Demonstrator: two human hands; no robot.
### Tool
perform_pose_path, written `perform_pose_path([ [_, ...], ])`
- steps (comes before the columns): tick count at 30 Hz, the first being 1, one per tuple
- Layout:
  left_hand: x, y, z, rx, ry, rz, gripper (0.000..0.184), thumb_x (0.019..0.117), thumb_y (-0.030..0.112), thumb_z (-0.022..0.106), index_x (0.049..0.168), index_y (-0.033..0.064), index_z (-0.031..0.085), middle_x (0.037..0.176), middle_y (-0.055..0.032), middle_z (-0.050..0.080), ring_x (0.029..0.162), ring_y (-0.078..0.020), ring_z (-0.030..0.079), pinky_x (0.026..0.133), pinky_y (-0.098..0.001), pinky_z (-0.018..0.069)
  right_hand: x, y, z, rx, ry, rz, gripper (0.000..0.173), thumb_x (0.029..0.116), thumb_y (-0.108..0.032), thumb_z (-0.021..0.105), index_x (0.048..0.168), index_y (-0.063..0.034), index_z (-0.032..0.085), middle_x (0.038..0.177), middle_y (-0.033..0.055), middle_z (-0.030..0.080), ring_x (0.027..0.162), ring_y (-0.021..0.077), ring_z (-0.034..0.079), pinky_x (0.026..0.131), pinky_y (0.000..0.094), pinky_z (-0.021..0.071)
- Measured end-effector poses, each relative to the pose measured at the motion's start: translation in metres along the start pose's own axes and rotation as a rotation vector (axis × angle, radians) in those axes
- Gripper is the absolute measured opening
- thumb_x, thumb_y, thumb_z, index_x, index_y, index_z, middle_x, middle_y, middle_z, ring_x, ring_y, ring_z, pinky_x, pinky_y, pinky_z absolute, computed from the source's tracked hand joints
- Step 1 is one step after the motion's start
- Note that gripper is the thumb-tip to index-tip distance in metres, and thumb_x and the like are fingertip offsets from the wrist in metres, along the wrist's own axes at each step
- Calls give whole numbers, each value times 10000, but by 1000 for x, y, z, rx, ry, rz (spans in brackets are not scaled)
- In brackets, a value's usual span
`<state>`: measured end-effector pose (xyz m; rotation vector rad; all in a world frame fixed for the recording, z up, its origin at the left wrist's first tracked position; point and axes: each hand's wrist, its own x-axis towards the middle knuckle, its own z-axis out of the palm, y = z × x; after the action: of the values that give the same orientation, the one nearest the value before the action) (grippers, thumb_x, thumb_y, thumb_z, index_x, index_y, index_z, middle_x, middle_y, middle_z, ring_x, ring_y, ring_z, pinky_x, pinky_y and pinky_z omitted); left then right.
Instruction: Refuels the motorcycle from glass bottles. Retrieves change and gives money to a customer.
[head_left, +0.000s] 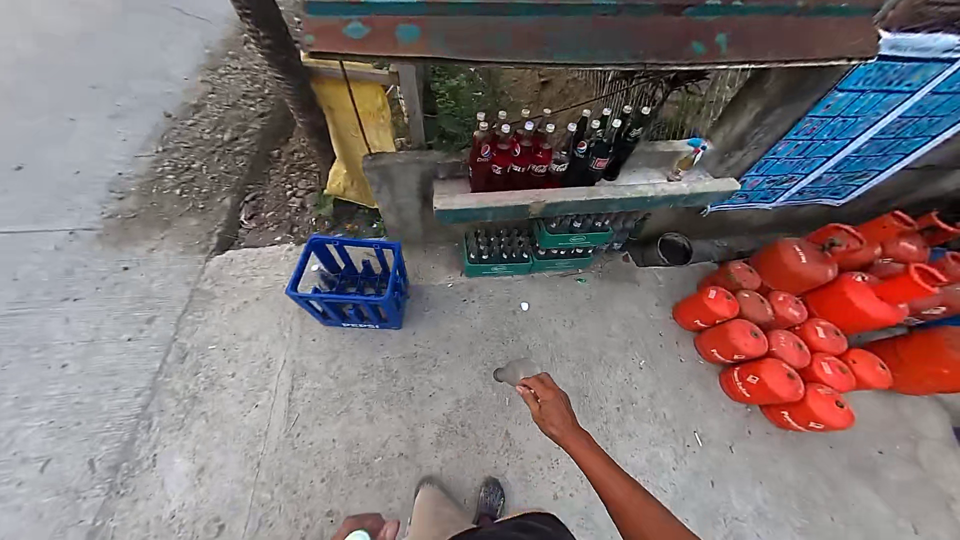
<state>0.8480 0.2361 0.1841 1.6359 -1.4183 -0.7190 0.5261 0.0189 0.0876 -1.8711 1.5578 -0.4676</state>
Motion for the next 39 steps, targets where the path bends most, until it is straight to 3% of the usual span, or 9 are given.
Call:
perform_pose_path([
  [5,125,-4,41,-33,-71,118,303,973,321,698,930,21,703,824,-61,732,752,-38,688,703,-241,586,69,32,-36,46,245,35,300,1040,-241,579,1151,-11,737,1098,197,704,952,308,709,870,462,585],
  [11,282,-49,87,-45,-7,222,432,984,519,631,969,92,691,823,-8,723,745,-28,689,673,-244,593,205,37,-92,174,374,152,347,1062,-234,517,1195,68,623,974,179,715,824,261,727,771,449,612],
  [16,403,-37,94,35,17,181,516,976,580,600,958,71,679,788,-8,702,701,-29,666,644,-239,571,337,-4,-149,425,303,80,384,1107,-224,363,1150,83,590,886,105,709,689,166,707,668,352,627],
  [19,457,-36,93,39,54,160,478,972,563,621,983,88,672,811,8,706,729,-15,668,666,-225,572,434,-36,-167,577,220,4,394,1106,-209,321,1119,86,582,841,90,689,654,172,693,653,368,630],
  [22,493,-46,95,15,131,115,421,978,495,646,1034,79,663,885,3,718,810,-20,684,742,-232,591,537,-63,-172,672,93,2,444,1123,-260,287,1189,80,565,880,129,683,673,213,689,673,422,627],
  [24,505,-49,95,10,205,48,432,984,453,649,1067,29,650,933,-32,726,869,-32,696,804,-248,598,604,-71,-171,761,13,23,493,1132,-359,258,1236,18,557,878,87,667,654,187,672,656,420,626],
  [30,525,-45,91,51,455,-152,462,1051,308,546,1131,-147,531,1021,-101,693,1002,-7,652,961,-259,540,786,-60,-155,1275,-33,190,430,1134,-382,258,1067,-82,560,694,18,629,553,169,618,577,394,596],
  [35,538,-38,101,75,672,-268,434,1083,315,482,1149,-112,531,1053,-62,689,1030,-32,656,986,-289,531,844,-26,-135,1419,-91,329,420,1115,-461,284,1009,-194,590,733,-37,629,632,118,631,635,337,588],
  [39,562,-38,104,90,818,-309,405,1079,385,484,1133,1,601,1050,-10,716,1028,-52,674,976,-298,542,869,-12,-113,1540,-119,329,433,1123,-418,250,991,-183,588,713,-34,608,622,128,607,632,333,567],
])
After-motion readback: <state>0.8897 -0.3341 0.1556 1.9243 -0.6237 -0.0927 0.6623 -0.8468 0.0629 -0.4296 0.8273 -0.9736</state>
